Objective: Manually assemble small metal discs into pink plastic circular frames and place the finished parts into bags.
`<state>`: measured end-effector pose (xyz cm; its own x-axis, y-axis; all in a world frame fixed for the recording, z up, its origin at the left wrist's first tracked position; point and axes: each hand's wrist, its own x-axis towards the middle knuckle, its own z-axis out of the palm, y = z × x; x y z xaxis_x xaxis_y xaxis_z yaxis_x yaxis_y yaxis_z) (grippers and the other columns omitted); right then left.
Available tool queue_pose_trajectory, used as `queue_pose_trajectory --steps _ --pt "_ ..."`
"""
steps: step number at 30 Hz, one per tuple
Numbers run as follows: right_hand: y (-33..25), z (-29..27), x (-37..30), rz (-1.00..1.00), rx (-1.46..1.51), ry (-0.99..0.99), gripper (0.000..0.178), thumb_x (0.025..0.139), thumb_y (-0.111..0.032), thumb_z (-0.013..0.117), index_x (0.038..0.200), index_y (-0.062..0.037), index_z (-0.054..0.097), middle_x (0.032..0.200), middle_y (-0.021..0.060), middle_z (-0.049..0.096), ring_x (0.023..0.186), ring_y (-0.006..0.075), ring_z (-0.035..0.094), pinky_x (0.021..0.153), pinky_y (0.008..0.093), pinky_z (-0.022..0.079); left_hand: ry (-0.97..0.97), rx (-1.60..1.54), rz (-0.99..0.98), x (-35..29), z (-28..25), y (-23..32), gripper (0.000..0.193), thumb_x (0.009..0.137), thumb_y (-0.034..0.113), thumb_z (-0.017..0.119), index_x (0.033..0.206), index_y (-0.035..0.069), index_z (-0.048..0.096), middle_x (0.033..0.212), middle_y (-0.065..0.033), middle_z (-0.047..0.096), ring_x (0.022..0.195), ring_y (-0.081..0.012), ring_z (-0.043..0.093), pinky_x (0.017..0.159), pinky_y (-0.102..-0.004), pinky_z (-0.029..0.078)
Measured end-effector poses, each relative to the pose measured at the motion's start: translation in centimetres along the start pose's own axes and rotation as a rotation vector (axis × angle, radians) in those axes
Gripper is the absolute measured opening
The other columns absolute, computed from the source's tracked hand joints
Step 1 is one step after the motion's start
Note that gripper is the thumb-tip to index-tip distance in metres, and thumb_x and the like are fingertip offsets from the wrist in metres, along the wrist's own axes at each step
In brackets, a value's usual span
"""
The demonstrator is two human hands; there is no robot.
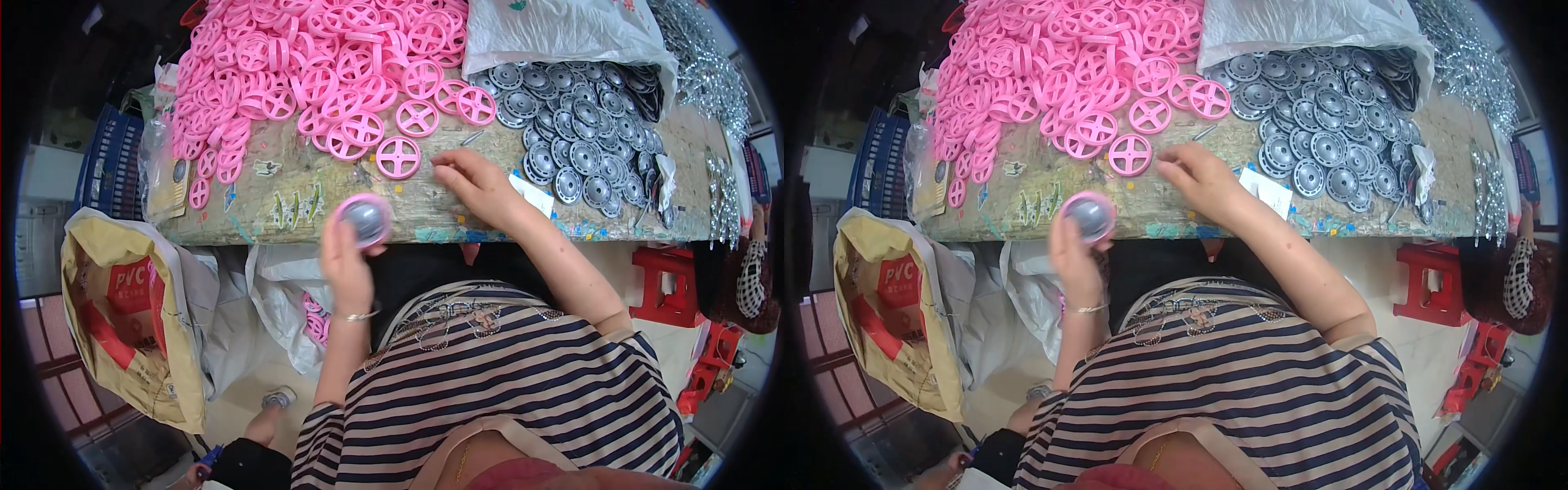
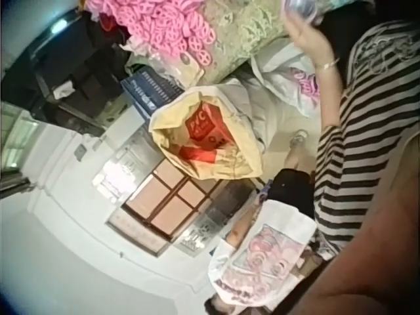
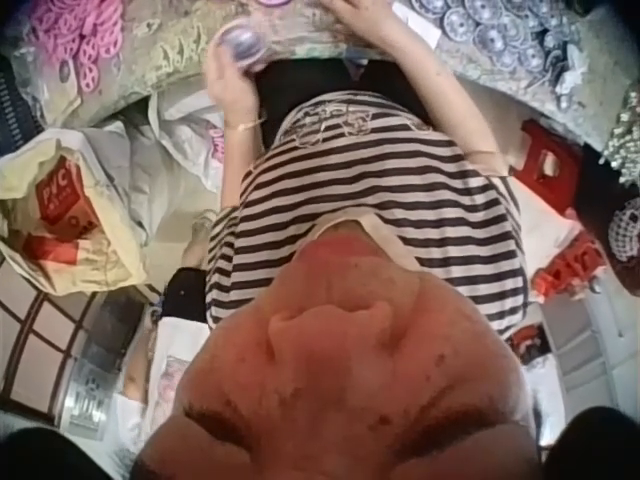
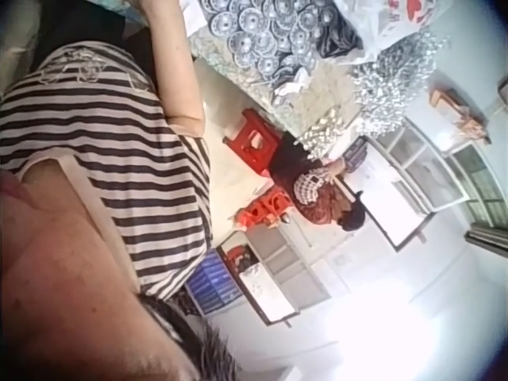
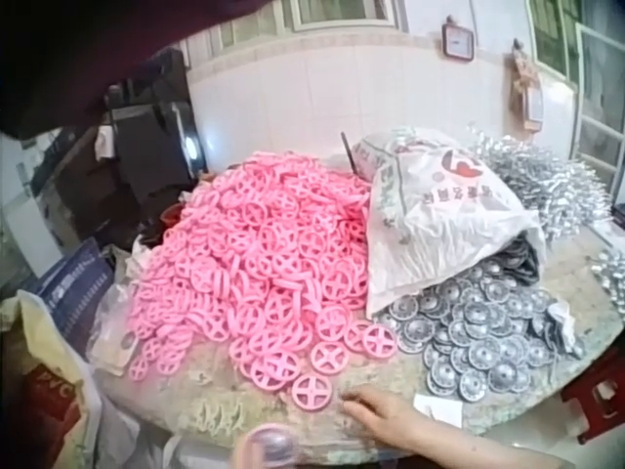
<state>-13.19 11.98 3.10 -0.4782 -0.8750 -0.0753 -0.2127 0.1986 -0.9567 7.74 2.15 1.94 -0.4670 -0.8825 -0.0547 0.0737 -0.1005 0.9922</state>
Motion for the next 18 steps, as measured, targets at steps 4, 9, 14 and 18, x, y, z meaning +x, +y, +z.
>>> queue_pose_trajectory --steps 4,9,14,18 --pt "0.3 1.9 2.2 -0.501 -0.49 0.109 0.036 0.08 -0.02 0.07 0.11 -0.0037 0.058 0.107 0.014 0.054 0.1 0.0302 0.054 0.085 0.0373 0.046 0.321 0.449 0.183 -2.2 -10.4 -1.0 0.031 0.1 0.021 0.041 0.118 -0.001 0.053 0.098 -0.0085 0.062 0.09 -0.0138 0.061 0.069 -0.028 0.052" --pt "0.9 3.4 4.6 -0.471 -0.637 0.111 0.025 0.075 -0.016 0.072 0.091 -0.0029 0.058 0.105 0.0156 0.053 0.099 0.0353 0.052 0.084 0.0423 0.044 0.25 1.177 -0.074 -6.3 -20.0 -5.8 0.038 0.097 0.025 0.047 0.12 -0.004 0.051 0.1 -0.0172 0.062 0.089 -0.0228 0.061 0.082 -0.0316 0.047" --pt "-0.3 2.1 3.9 -0.344 -0.372 0.049 0.018 0.079 -0.013 0.069 0.088 -0.0015 0.058 0.105 0.0162 0.051 0.09 0.0318 0.055 0.079 0.0368 0.047 0.317 0.699 0.061 -3.8 -13.1 -3.5 0.038 0.097 0.023 0.048 0.124 -0.003 0.048 0.105 -0.018 0.061 0.098 -0.0248 0.061 0.082 -0.0349 0.049" --pt "-1.2 3.4 0.9 -0.494 -0.342 0.064 0.018 0.079 -0.015 0.071 0.089 -0.0038 0.061 0.113 0.016 0.052 0.089 0.0301 0.055 0.081 0.0382 0.047 -0.162 -0.076 0.038 -0.9 -3.6 -1.4 0.04 0.098 0.016 0.045 0.133 -0.003 0.04 0.118 -0.0158 0.055 0.106 -0.0191 0.056 0.087 -0.0312 0.048"
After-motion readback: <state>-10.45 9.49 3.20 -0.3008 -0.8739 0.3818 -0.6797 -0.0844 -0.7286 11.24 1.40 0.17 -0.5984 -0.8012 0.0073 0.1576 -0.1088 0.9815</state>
